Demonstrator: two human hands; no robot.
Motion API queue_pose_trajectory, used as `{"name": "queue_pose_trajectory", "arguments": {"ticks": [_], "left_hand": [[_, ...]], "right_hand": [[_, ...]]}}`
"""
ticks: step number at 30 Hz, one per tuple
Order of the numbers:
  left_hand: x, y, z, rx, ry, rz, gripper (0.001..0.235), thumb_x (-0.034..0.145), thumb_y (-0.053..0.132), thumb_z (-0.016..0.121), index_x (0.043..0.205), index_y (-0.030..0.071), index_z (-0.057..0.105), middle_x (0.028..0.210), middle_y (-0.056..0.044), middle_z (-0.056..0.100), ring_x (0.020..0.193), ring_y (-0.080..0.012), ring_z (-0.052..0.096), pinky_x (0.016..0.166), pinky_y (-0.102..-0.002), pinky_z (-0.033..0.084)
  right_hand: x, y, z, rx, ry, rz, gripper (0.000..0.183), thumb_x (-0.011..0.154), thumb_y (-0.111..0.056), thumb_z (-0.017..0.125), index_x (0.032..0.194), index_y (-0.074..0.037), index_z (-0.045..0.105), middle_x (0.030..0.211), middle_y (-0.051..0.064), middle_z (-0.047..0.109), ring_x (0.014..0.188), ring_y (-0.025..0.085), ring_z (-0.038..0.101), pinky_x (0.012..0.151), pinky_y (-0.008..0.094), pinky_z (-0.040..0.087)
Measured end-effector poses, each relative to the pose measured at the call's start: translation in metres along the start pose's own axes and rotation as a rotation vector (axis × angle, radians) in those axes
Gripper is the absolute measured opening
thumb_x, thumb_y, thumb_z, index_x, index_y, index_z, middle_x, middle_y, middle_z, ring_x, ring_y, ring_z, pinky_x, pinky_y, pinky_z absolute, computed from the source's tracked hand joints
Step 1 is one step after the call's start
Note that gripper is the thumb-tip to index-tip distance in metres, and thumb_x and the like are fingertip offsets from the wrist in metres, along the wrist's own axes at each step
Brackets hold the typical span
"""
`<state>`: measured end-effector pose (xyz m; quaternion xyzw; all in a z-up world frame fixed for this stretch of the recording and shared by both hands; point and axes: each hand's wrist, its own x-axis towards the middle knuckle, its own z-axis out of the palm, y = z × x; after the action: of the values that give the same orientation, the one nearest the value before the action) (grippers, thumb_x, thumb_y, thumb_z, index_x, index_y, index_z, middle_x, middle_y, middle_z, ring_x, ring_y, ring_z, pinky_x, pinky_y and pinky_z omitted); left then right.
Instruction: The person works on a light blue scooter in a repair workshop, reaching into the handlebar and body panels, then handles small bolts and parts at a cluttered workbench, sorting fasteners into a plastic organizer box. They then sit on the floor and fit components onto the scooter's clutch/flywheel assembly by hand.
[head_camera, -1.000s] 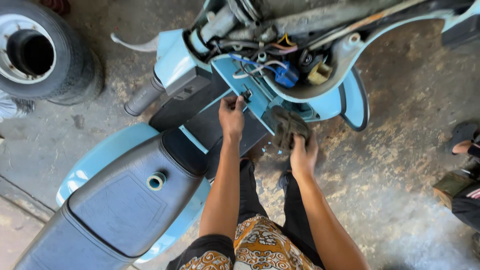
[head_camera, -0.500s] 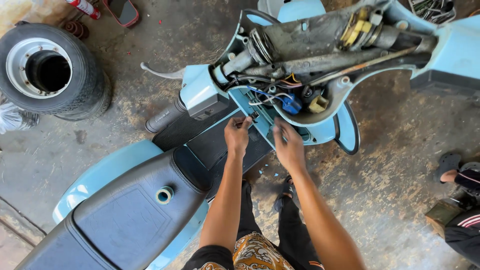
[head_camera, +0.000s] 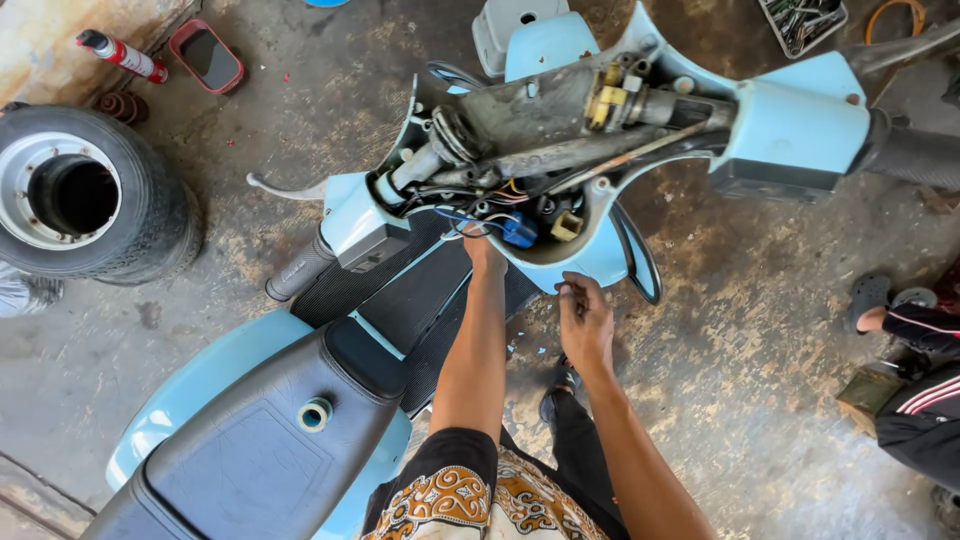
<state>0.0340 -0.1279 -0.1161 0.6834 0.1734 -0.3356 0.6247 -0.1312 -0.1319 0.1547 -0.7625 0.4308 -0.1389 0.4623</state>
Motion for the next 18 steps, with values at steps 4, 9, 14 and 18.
{"name": "queue_pose_trajectory", "arguments": {"ticks": [4, 9, 14, 18], "left_hand": [[-0.017, 0.013, -0.007, -0.01, 0.011, -0.081, 0.026, 0.096, 0.03, 0.066, 0.098, 0.006, 0.073, 0.082, -0.015, 0.067, 0.071, -0.0248, 0.063, 0.062, -0.039, 0.049], [-0.065, 0.042, -0.015, -0.09, 0.009, -0.195, 0.04, 0.097, 0.046, 0.063, 0.096, 0.008, 0.076, 0.07, -0.013, 0.064, 0.054, -0.0188, 0.055, 0.049, -0.034, 0.044], [-0.168, 0.051, -0.031, -0.139, -0.019, -0.214, 0.052, 0.098, 0.058, 0.061, 0.094, 0.01, 0.078, 0.061, -0.011, 0.061, 0.042, -0.0143, 0.048, 0.039, -0.031, 0.041], [-0.286, 0.081, -0.019, -0.268, -0.166, -0.357, 0.084, 0.1, 0.073, 0.047, 0.109, -0.007, 0.072, 0.063, -0.015, 0.054, 0.042, -0.0152, 0.042, 0.037, -0.028, 0.032]], "right_hand": [[-0.002, 0.0, -0.003, 0.022, 0.008, 0.037, 0.024, 0.107, -0.022, 0.056, 0.126, -0.012, 0.068, 0.105, 0.015, 0.076, 0.095, 0.028, 0.073, 0.079, 0.044, 0.057], [-0.009, -0.017, -0.018, 0.141, -0.101, 0.055, 0.027, 0.107, -0.02, 0.055, 0.129, -0.007, 0.066, 0.106, 0.018, 0.076, 0.083, 0.024, 0.072, 0.075, 0.039, 0.056], [-0.034, -0.026, -0.059, 0.073, -0.116, 0.031, 0.042, 0.105, -0.049, 0.05, 0.107, -0.014, 0.074, 0.091, 0.02, 0.073, 0.083, 0.04, 0.07, 0.067, 0.05, 0.053], [-0.052, 0.01, -0.095, 0.187, -0.16, -0.125, 0.049, 0.107, -0.048, 0.043, 0.104, -0.014, 0.078, 0.081, 0.016, 0.074, 0.066, 0.03, 0.071, 0.057, 0.041, 0.056]]}}
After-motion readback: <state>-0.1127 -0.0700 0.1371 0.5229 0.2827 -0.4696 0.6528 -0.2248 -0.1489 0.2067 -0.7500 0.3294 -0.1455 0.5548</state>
